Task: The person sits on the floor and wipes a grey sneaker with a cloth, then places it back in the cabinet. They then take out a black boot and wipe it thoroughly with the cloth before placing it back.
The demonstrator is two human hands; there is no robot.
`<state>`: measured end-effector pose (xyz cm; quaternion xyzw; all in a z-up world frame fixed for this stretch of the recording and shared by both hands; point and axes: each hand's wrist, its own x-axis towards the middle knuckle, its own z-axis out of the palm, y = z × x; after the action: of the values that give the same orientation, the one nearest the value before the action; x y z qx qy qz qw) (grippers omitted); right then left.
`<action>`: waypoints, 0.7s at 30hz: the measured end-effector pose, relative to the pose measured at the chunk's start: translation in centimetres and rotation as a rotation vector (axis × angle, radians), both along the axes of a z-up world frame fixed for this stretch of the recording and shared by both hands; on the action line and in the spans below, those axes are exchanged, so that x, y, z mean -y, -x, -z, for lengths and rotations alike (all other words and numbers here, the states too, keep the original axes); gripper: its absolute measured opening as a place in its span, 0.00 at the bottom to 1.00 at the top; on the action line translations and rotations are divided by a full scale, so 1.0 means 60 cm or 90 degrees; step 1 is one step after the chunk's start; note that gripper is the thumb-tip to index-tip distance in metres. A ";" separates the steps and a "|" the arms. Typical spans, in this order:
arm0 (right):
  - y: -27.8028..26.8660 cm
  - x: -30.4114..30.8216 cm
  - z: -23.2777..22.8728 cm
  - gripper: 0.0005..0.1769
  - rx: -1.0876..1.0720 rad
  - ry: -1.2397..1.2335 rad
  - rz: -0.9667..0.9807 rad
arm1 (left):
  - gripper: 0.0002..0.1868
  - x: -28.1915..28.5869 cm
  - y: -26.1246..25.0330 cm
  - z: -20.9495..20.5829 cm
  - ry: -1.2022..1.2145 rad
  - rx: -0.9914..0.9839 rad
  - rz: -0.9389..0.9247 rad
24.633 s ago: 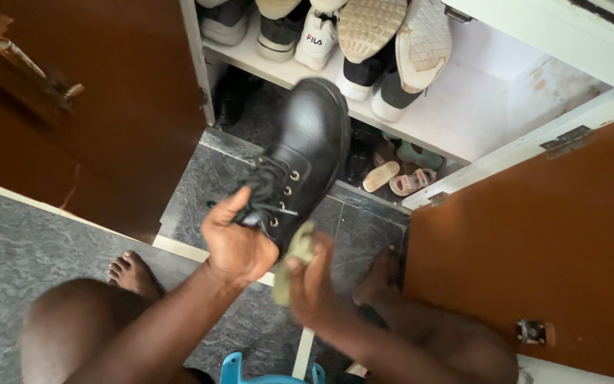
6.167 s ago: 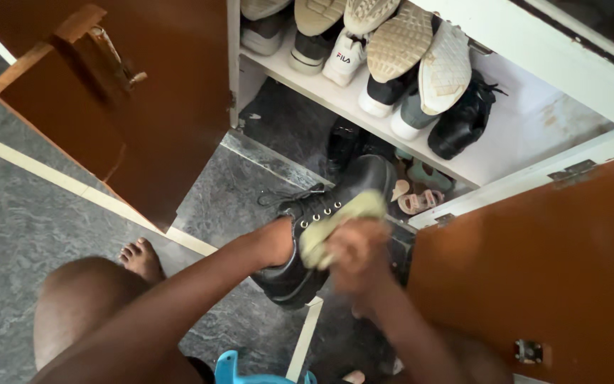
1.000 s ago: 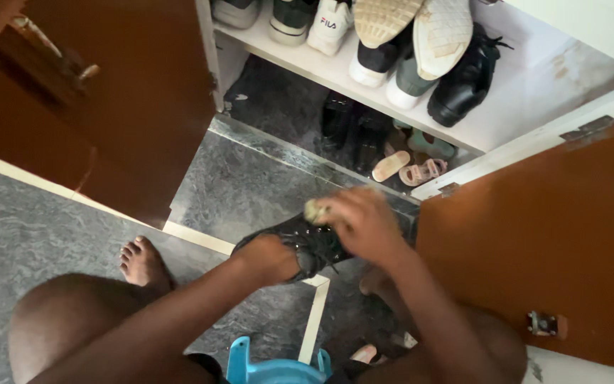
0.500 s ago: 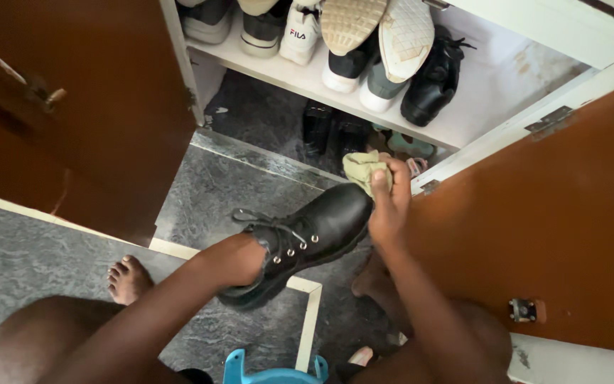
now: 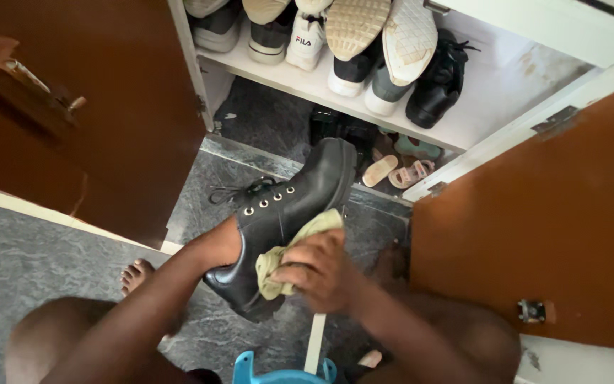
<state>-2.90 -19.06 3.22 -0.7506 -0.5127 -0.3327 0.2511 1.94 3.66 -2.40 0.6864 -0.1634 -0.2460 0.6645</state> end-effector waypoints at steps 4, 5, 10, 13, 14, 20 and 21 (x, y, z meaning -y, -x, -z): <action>-0.044 0.071 -0.053 0.09 0.087 0.005 0.142 | 0.27 0.018 -0.001 0.005 0.088 0.082 0.011; -0.062 0.086 -0.061 0.12 0.069 -0.023 0.156 | 0.29 0.016 0.003 0.002 0.062 0.221 0.027; -0.133 0.157 -0.057 0.15 -0.400 -0.274 0.162 | 0.27 0.034 0.021 -0.014 0.057 0.074 0.067; -0.131 0.157 -0.044 0.10 -0.572 -0.363 0.215 | 0.26 0.048 0.024 -0.020 0.080 0.084 0.063; -0.129 0.153 -0.045 0.10 -0.555 -0.357 0.170 | 0.26 0.052 0.024 -0.022 0.094 0.094 0.063; -0.096 0.122 -0.101 0.08 -0.372 -0.122 0.134 | 0.24 0.063 0.020 -0.032 0.135 0.050 0.075; -0.089 0.116 -0.109 0.09 -0.355 -0.100 0.138 | 0.23 0.068 0.026 -0.032 0.144 0.038 0.067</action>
<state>2.46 -25.99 9.74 -0.8415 -0.3139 -0.1772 0.4025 0.40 -0.44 -0.47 0.6044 -0.2459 -0.2398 0.7188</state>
